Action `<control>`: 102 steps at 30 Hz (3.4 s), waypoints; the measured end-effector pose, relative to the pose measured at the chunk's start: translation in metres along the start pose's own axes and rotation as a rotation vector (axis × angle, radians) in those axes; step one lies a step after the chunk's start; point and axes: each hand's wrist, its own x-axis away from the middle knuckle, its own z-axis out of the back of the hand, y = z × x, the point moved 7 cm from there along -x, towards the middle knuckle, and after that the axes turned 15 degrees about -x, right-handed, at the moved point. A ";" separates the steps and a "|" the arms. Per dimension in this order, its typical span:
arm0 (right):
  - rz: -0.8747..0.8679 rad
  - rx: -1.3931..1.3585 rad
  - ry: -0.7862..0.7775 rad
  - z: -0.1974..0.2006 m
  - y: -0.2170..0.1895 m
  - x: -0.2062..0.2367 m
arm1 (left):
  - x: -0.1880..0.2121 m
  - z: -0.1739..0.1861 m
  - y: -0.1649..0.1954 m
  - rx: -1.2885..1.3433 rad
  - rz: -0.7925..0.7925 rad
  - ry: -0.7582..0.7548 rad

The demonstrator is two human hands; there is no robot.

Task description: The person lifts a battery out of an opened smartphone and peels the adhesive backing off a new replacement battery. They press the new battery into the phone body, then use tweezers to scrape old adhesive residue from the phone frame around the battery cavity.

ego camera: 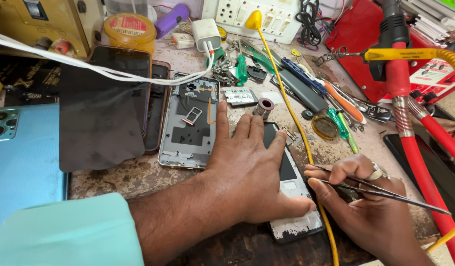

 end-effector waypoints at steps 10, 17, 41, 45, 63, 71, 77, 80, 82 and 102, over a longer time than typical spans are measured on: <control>-0.031 0.134 0.032 -0.001 -0.007 -0.002 | -0.001 0.000 0.001 -0.011 -0.015 -0.014; 0.031 0.311 0.030 -0.003 -0.017 -0.004 | -0.002 -0.003 0.002 -0.009 -0.012 0.009; 0.056 0.435 -0.032 -0.007 -0.019 -0.005 | -0.004 0.000 0.001 -0.020 -0.002 0.112; 0.140 0.395 -0.021 -0.011 -0.026 -0.008 | -0.004 -0.002 0.000 -0.020 -0.009 0.083; -0.029 -0.042 -0.018 -0.004 0.007 -0.010 | -0.007 -0.009 0.000 -0.035 -0.006 0.076; -0.056 0.386 -0.003 -0.007 0.000 -0.021 | -0.006 -0.007 -0.001 -0.048 -0.013 0.129; -0.036 0.298 0.005 -0.015 -0.023 -0.026 | -0.005 -0.008 -0.002 -0.048 -0.012 0.077; 0.034 0.461 -0.008 -0.021 -0.027 -0.031 | -0.007 -0.007 -0.003 -0.039 -0.016 0.078; -0.003 0.384 -0.030 -0.022 -0.016 -0.036 | -0.006 -0.008 -0.001 -0.031 -0.025 0.080; -0.081 -0.168 -0.059 -0.005 0.015 -0.017 | -0.003 -0.011 -0.004 0.006 -0.047 0.089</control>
